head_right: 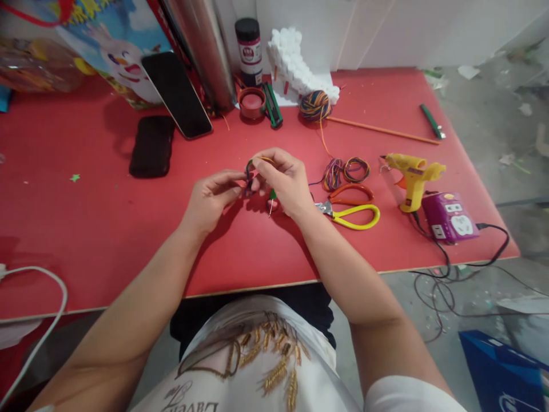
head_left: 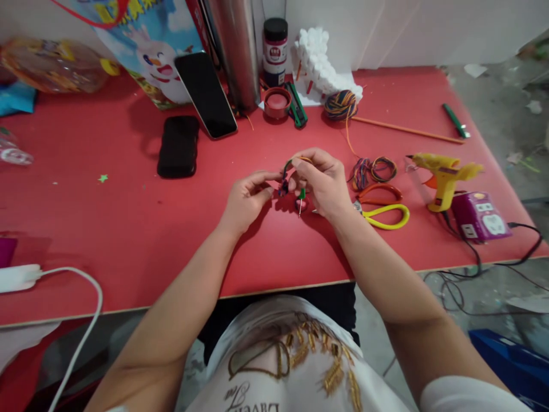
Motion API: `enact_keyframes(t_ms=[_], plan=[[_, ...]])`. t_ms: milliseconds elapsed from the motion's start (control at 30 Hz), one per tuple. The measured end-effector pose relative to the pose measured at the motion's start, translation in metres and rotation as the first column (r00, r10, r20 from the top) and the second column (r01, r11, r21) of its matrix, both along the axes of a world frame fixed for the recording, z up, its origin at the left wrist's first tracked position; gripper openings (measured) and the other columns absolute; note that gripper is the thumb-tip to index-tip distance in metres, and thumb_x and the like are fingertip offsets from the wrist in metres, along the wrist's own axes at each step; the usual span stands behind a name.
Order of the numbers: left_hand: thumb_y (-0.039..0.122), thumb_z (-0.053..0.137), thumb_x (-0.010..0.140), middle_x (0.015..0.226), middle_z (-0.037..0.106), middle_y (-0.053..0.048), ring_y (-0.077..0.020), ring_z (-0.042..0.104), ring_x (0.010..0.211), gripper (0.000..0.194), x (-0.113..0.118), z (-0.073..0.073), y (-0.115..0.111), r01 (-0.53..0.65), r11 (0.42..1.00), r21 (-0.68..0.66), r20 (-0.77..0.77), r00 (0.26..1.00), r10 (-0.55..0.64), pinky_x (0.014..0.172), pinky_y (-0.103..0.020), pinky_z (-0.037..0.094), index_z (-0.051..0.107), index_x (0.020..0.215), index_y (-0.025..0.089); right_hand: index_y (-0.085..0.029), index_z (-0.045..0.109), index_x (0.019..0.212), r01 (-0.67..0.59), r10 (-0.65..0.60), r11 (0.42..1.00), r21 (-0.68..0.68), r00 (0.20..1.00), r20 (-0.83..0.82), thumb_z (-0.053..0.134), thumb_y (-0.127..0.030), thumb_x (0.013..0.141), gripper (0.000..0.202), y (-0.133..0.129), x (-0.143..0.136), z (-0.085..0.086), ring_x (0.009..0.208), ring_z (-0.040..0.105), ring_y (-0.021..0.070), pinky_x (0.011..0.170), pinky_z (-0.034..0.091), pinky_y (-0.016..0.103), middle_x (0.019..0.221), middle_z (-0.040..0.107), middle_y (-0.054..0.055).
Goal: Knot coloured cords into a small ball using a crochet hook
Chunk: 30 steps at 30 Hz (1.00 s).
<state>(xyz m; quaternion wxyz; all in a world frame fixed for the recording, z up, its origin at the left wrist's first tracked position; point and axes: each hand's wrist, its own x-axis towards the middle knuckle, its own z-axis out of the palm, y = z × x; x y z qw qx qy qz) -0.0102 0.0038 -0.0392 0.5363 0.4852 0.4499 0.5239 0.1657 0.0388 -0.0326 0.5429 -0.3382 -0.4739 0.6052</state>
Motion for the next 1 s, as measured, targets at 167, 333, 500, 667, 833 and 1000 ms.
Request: enact_keyframes(t_ms=[167, 333, 500, 667, 833, 1000], plan=[[0.026, 0.090, 0.077, 0.080, 0.076, -0.003, -0.0157, 0.069, 0.063, 0.037, 0.005, -0.006, -0.001, 0.119, 0.984, -0.130, 0.144, 0.984, -0.100, 0.055, -0.027, 0.055, 0.079, 0.112, 0.020, -0.021, 0.072, 0.086, -0.096, 0.070, 0.988, -0.124, 0.978, -0.198, 0.092, -0.039, 0.077, 0.028, 0.001, 0.001, 0.006, 0.067, 0.076, 0.0129, 0.062, 0.061, 0.023, 0.080, 0.079, -0.001], [0.028, 0.096, 0.071, 0.088, 0.077, -0.003, -0.0130, 0.070, 0.066, 0.037, 0.006, -0.004, -0.001, 0.100, 0.984, -0.148, 0.198, 0.978, -0.070, 0.059, -0.026, 0.060, 0.075, 0.100, 0.018, -0.021, 0.077, 0.084, -0.061, 0.048, 0.990, -0.129, 0.993, -0.105, 0.087, -0.038, 0.081, 0.020, -0.004, 0.002, 0.008, 0.060, 0.068, 0.0108, 0.056, 0.052, 0.021, 0.069, 0.075, -0.001], [0.029, 0.093, 0.073, 0.075, 0.074, -0.001, -0.0124, 0.067, 0.060, 0.029, 0.004, 0.001, 0.000, -0.004, 0.994, -0.113, 0.142, 0.990, 0.021, 0.055, -0.025, 0.057, 0.075, 0.092, 0.018, -0.019, 0.081, 0.083, 0.097, -0.091, 0.995, -0.030, 0.983, 0.157, 0.080, -0.034, 0.085, 0.016, -0.006, 0.002, 0.004, 0.052, 0.048, 0.0070, 0.053, 0.039, 0.024, 0.060, 0.064, -0.005], [0.029, 0.093, 0.072, 0.084, 0.077, -0.004, -0.0149, 0.071, 0.068, 0.027, 0.001, 0.000, 0.001, -0.028, 0.998, -0.057, 0.078, 0.996, 0.032, 0.060, -0.027, 0.058, 0.077, 0.091, 0.018, -0.017, 0.078, 0.080, 0.026, -0.011, 0.997, -0.075, 0.980, 0.200, 0.080, -0.035, 0.080, 0.017, -0.006, 0.000, 0.004, 0.053, 0.047, 0.0073, 0.055, 0.039, 0.025, 0.059, 0.062, -0.005], [0.023, 0.090, 0.078, 0.092, 0.078, -0.004, -0.0153, 0.072, 0.083, 0.021, -0.002, -0.003, -0.001, -0.080, 0.996, 0.043, -0.054, 0.995, 0.082, 0.081, -0.029, 0.060, 0.079, 0.096, 0.020, -0.017, 0.077, 0.077, -0.067, 0.092, 0.990, -0.121, 0.972, 0.216, 0.080, -0.031, 0.077, 0.014, -0.006, 0.003, 0.009, 0.055, 0.054, 0.0093, 0.055, 0.044, 0.025, 0.064, 0.067, -0.003], [0.023, 0.084, 0.087, 0.108, 0.081, -0.007, -0.0179, 0.075, 0.099, 0.020, -0.003, -0.004, -0.005, -0.086, 0.990, 0.112, -0.127, 0.987, 0.100, 0.096, -0.033, 0.059, 0.080, 0.107, 0.021, -0.019, 0.080, 0.080, -0.074, 0.080, 0.997, -0.030, 0.942, 0.326, 0.082, -0.034, 0.079, 0.015, -0.006, 0.006, 0.009, 0.066, 0.064, 0.0135, 0.062, 0.051, 0.028, 0.077, 0.071, 0.001]])
